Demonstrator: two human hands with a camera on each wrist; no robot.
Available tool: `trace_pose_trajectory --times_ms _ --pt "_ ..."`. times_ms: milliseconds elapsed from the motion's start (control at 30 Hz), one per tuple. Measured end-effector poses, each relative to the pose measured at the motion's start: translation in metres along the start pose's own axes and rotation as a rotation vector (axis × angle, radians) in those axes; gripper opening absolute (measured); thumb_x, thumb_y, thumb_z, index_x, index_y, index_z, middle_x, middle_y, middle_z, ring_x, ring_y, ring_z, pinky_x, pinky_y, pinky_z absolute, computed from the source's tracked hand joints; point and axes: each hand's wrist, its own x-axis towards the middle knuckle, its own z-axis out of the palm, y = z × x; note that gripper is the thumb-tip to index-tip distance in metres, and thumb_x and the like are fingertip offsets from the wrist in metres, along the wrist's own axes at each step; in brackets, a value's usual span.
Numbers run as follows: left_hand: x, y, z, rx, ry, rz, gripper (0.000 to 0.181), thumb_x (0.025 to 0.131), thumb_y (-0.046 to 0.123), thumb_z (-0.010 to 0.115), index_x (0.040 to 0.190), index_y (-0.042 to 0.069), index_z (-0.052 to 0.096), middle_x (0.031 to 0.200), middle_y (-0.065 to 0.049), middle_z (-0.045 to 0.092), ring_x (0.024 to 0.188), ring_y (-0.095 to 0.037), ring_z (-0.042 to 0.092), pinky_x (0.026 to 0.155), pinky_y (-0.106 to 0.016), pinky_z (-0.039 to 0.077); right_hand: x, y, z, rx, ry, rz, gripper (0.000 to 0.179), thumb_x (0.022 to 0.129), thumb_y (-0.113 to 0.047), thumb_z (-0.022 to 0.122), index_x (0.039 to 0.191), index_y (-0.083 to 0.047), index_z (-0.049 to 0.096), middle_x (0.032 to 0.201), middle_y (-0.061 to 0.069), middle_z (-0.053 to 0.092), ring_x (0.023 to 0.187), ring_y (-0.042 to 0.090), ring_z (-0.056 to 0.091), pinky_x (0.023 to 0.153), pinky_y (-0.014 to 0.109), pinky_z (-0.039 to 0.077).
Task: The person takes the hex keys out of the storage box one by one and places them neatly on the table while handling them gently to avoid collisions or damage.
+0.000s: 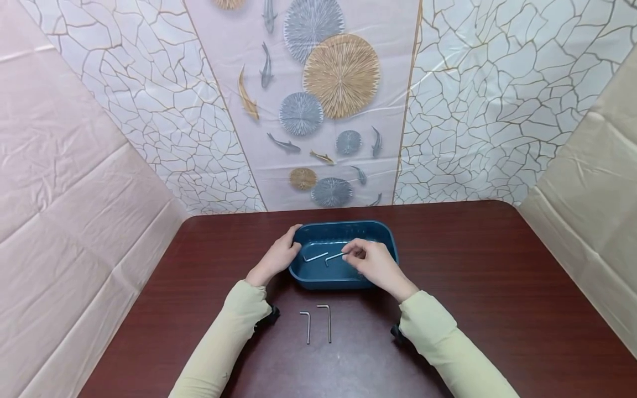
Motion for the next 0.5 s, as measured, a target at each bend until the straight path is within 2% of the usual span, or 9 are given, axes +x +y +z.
trace_pose_trajectory --times_ms 200,500 --pt "0.000 -0.001 0.001 -0.003 -0.003 0.003 0.058 0.104 0.020 0.041 0.160 0.013 0.028 0.158 -0.010 0.039 0.114 -0.027 0.051 0.090 -0.043 0.042 0.011 0.013 0.005 -0.109 0.011 -0.030 0.018 0.098 -0.012 0.065 0.112 -0.004 0.072 0.092 0.001 0.068 0.079 0.017 0.060 0.070 0.035 0.051" --pt "-0.001 0.001 0.000 -0.011 0.000 0.012 0.057 0.104 0.019 0.041 0.159 0.012 0.028 0.157 -0.010 0.040 0.111 -0.027 0.053 0.089 -0.042 0.042 0.028 0.014 0.012 -0.089 -0.048 0.019 0.018 0.097 -0.013 0.067 0.112 -0.004 0.074 0.095 0.002 0.070 0.084 0.017 0.062 0.076 0.036 0.053"
